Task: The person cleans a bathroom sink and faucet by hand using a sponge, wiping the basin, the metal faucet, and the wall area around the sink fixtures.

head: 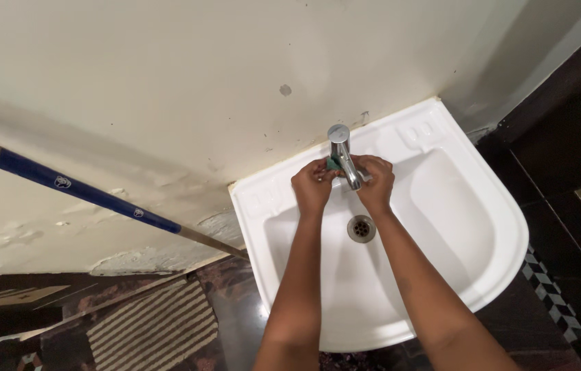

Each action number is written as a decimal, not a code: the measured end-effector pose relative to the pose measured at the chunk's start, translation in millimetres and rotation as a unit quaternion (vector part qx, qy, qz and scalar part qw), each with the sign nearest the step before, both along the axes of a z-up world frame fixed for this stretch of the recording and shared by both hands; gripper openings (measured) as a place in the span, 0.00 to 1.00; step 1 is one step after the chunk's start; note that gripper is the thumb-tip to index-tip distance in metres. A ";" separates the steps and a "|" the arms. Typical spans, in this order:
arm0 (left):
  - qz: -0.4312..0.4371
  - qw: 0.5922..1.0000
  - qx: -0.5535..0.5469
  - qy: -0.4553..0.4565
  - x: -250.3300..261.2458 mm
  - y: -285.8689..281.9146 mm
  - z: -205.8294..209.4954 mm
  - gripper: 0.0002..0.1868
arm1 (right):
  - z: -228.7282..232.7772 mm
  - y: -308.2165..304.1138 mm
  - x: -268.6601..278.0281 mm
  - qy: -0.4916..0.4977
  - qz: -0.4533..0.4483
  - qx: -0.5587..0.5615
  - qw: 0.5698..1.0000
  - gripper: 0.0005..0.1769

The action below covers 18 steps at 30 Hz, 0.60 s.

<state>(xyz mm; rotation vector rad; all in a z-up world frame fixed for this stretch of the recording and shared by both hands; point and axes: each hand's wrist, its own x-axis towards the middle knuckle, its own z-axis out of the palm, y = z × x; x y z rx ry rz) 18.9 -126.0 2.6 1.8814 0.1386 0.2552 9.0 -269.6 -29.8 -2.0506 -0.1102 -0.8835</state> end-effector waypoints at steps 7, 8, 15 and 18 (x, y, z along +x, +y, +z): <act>-0.089 0.966 -0.212 -0.120 11.1 5.6 -24.3 0.12 | 2.0 -8.0 3.3 0.050 0.031 0.092 0.994 0.12; -0.081 0.968 -0.204 -0.126 11.2 4.1 -26.7 0.11 | 4.8 -9.1 4.2 0.054 0.040 0.094 0.993 0.12; -0.022 0.994 -0.071 -0.074 16.9 -4.5 -30.4 0.07 | 8.3 -18.4 18.5 0.076 0.024 0.078 0.994 0.07; -0.007 0.997 -0.038 -0.065 19.6 -5.5 -22.1 0.06 | 7.8 -22.1 21.5 0.107 0.018 0.049 0.993 0.07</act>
